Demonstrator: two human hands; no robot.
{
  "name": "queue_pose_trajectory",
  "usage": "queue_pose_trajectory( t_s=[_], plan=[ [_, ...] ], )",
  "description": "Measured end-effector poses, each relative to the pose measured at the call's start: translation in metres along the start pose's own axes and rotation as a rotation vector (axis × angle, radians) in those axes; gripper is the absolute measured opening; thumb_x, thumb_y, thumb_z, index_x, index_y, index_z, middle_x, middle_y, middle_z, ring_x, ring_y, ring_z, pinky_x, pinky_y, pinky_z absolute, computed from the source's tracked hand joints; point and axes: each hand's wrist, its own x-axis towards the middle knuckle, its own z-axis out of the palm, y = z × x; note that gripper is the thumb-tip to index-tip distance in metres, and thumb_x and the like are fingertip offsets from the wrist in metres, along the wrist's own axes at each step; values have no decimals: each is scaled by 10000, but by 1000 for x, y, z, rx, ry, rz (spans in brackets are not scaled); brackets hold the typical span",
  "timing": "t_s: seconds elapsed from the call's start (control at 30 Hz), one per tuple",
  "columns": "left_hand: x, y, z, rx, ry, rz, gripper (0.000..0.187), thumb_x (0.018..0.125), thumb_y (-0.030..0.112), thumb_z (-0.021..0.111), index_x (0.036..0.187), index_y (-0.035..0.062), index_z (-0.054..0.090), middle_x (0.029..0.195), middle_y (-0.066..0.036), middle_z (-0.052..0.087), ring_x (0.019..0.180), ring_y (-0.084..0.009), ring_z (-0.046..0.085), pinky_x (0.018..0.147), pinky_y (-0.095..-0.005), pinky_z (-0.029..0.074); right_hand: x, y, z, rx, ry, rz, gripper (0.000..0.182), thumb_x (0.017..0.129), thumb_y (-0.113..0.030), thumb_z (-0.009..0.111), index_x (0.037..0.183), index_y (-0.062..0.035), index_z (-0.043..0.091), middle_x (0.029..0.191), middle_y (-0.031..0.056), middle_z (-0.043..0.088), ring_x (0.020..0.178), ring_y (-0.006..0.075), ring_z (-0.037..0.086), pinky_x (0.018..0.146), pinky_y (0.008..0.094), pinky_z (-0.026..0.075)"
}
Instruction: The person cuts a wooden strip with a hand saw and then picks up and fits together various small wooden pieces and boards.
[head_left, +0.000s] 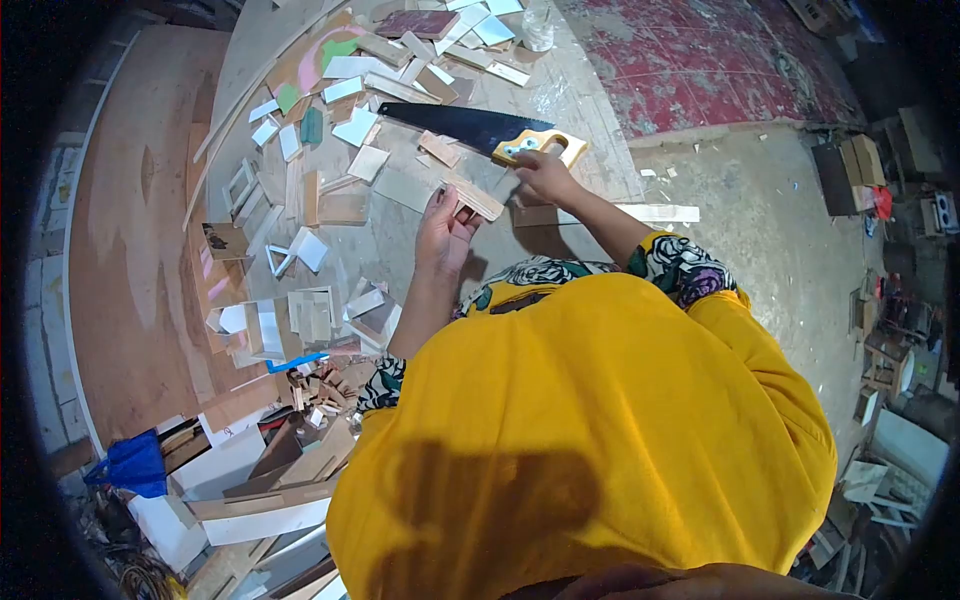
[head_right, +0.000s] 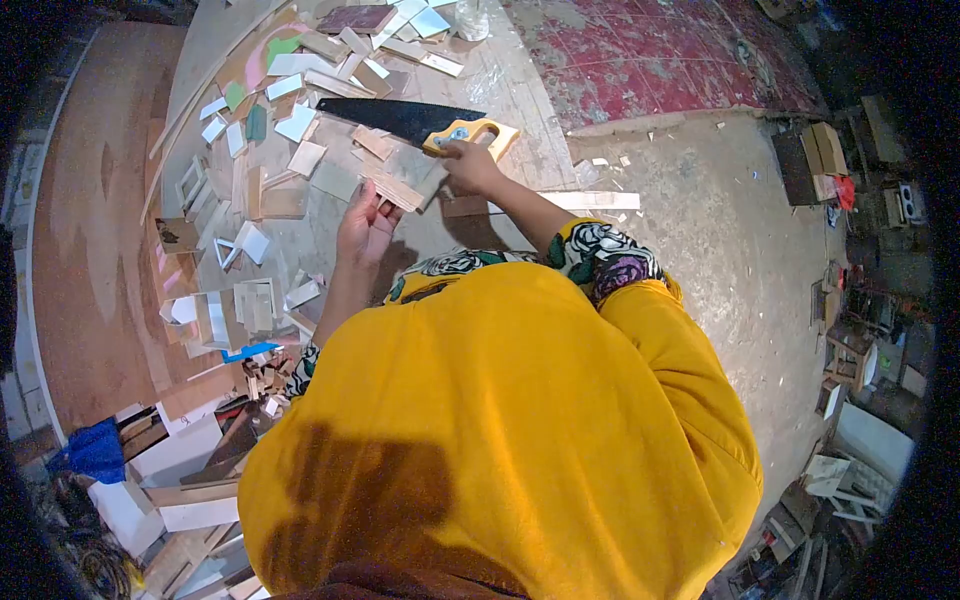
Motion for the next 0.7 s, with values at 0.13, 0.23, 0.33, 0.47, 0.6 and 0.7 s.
queue_pose_trajectory(
  t_s=[0.13,0.23,0.33,0.47,0.6,0.7],
  plan=[
    [-8,4,10,139,81,36,283,889,205,543,1108,31,501,968,-58,584,838,-145,584,722,-287,483,-9,-63,-13,320,-228,-190,390,747,-311,694,1028,-56,601,813,99,623,733,139,588,683,260,466],
    [-11,5,9,264,61,24,269,878,216,563,1061,19,545,917,-55,603,811,-145,593,723,-291,484,-23,-91,-23,117,-428,-212,411,710,-310,735,1006,-65,588,783,79,611,693,131,576,645,269,463],
    [-12,8,10,226,41,29,273,876,215,566,1060,14,555,910,-57,611,808,-137,596,712,-272,483,-17,-82,-21,421,-526,-73,393,711,-232,748,1010,-51,567,805,36,613,685,108,580,640,230,487],
    [-8,4,1,161,56,60,241,880,211,555,1033,25,566,912,-55,615,809,-147,595,720,-286,486,-16,-76,-31,775,-640,229,409,732,-164,729,1064,-19,537,875,37,607,731,96,602,678,199,512],
    [-1,-6,-12,203,85,40,231,885,191,533,1044,24,551,920,-52,605,798,-159,589,749,-317,485,-7,-49,-31,813,-681,374,327,814,-123,617,1110,-14,530,907,33,609,748,87,604,664,196,499],
    [2,-15,-24,41,200,-13,286,897,186,498,1102,-14,504,1001,-95,580,882,-184,583,769,-316,502,-5,-32,-32,750,-669,428,314,837,-91,553,1144,-28,530,926,42,616,760,100,607,670,215,488]
  ],
)
